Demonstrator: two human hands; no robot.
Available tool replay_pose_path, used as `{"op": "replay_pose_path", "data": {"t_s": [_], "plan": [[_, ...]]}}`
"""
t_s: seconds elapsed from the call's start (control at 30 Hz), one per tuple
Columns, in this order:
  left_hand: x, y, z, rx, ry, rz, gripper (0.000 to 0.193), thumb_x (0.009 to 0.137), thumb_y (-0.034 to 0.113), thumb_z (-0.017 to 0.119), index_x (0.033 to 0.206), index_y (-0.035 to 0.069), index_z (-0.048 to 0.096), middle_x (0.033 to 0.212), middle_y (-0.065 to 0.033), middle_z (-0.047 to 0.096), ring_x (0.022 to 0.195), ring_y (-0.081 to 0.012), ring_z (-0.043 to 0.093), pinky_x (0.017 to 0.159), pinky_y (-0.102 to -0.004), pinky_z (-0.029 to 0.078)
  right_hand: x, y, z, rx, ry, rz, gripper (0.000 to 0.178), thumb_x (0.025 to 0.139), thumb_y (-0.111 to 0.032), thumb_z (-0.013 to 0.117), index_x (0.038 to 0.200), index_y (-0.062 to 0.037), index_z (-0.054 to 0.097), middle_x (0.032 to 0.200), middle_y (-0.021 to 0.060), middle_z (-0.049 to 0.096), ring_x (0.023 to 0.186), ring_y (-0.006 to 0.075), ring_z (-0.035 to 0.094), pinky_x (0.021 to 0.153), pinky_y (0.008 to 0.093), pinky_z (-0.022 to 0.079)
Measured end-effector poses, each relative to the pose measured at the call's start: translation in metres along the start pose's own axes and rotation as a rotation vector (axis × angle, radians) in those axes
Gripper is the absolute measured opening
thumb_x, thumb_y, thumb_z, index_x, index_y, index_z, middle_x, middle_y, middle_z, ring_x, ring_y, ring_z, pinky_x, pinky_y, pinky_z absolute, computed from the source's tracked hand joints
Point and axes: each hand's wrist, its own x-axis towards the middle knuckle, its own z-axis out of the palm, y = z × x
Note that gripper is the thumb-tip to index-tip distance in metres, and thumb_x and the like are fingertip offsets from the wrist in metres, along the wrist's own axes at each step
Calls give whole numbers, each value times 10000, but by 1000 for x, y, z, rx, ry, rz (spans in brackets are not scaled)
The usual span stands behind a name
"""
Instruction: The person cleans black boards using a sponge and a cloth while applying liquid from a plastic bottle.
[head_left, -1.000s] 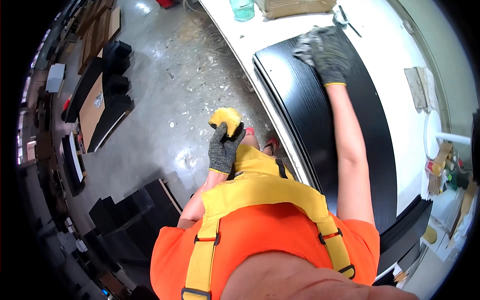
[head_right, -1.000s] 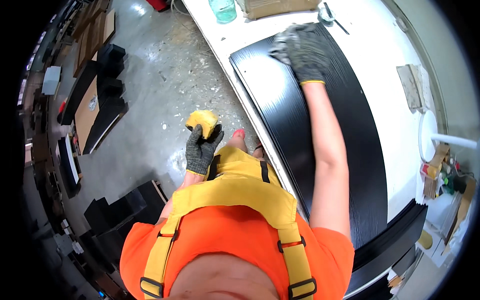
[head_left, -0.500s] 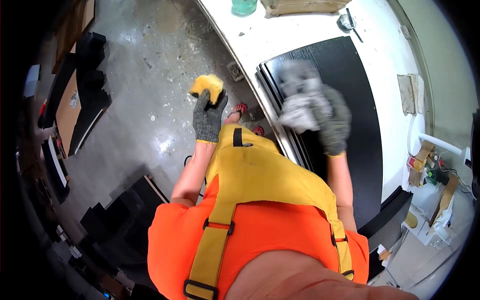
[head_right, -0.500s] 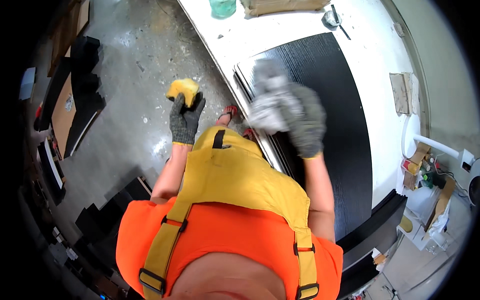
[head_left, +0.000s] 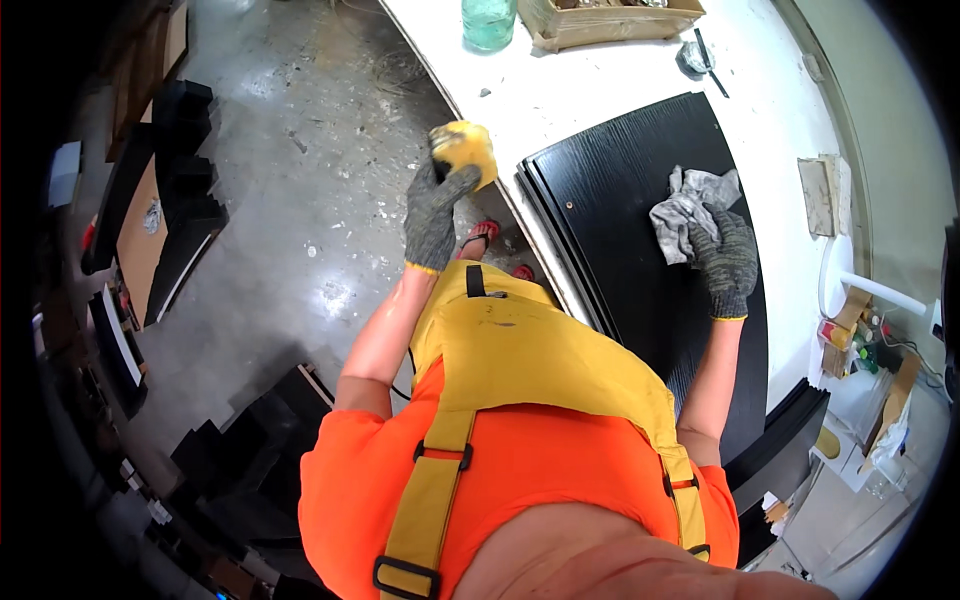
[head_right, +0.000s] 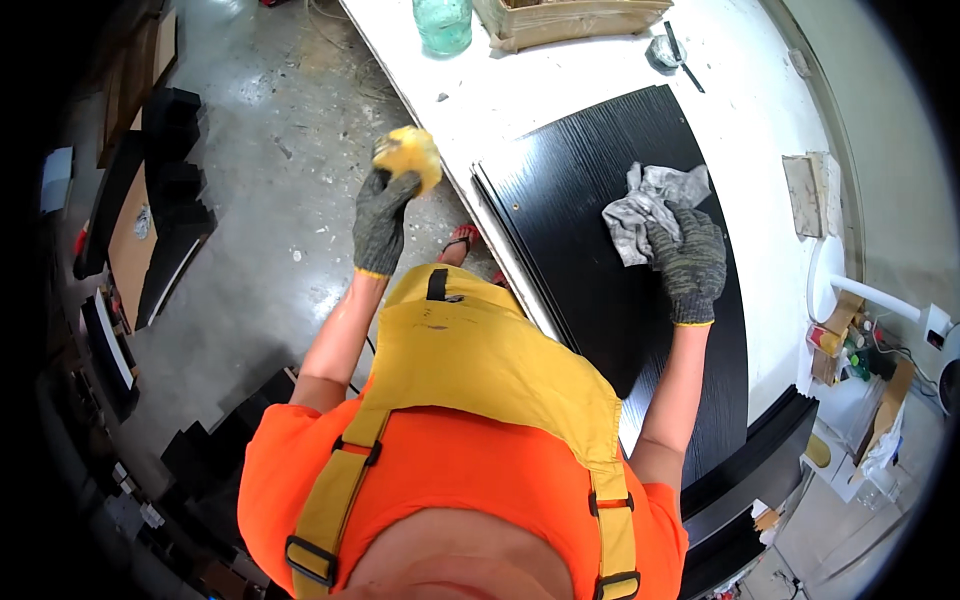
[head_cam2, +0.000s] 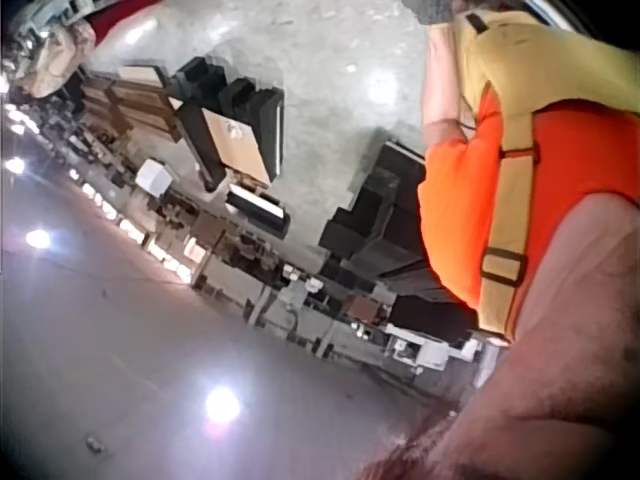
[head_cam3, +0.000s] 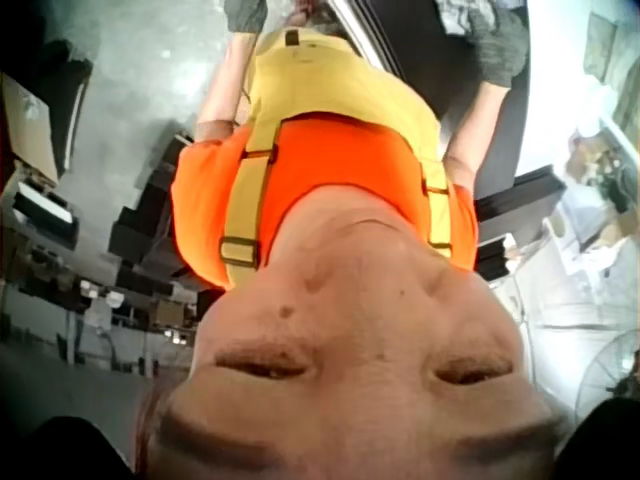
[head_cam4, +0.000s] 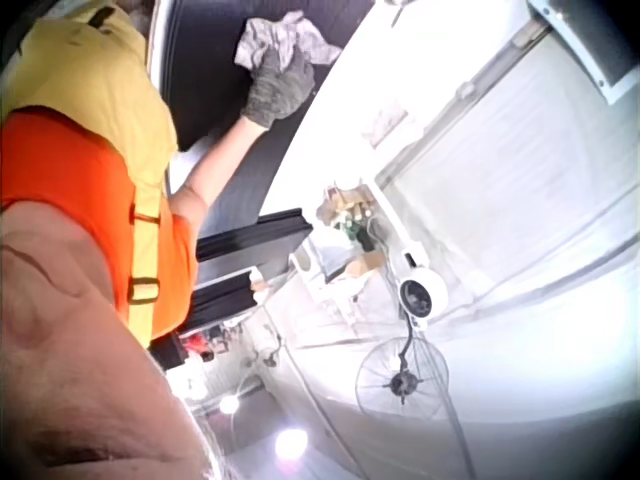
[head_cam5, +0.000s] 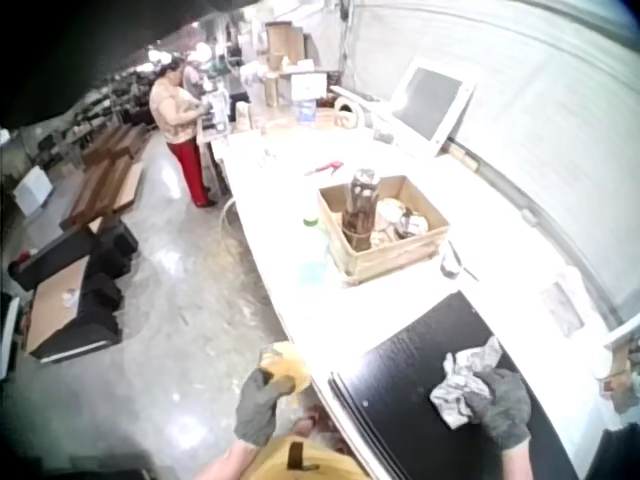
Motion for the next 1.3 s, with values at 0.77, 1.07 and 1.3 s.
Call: {"op": "replay_pose_path", "data": {"t_s": [0.77, 1.07, 1.3], "plan": [[160, -76, 117, 1097, -71, 432, 907, 678, 452, 829, 1373, 29, 429, 1380, -227, 454, 1287, -381, 447, 1077, -449, 373, 16, 4, 48, -6, 569, 42, 420, 851, -387, 688, 1077, -33, 696, 1039, 152, 687, 1001, 343, 627, 933, 428, 474], [194, -31, 49, 940, 309, 736, 1140, 600, 429, 888, 1465, -14, 292, 1419, -242, 412, 1328, -367, 389, 1115, -422, 319, 10, -7, 44, 509, 441, 253, 693, 942, -271, 606, 1480, 36, 296, 1501, 220, 364, 1384, 318, 367, 1142, 389, 285], [243, -16, 56, 903, 297, 551, 1315, 521, 401, 942, 1497, -43, 181, 1440, -243, 413, 1321, -343, 431, 1098, -390, 368, -28, -33, -34, 157, 127, -237, 763, 785, -140, 693, 1467, -23, 369, 1513, 210, 353, 1414, 373, 316, 1169, 461, 238]]}}
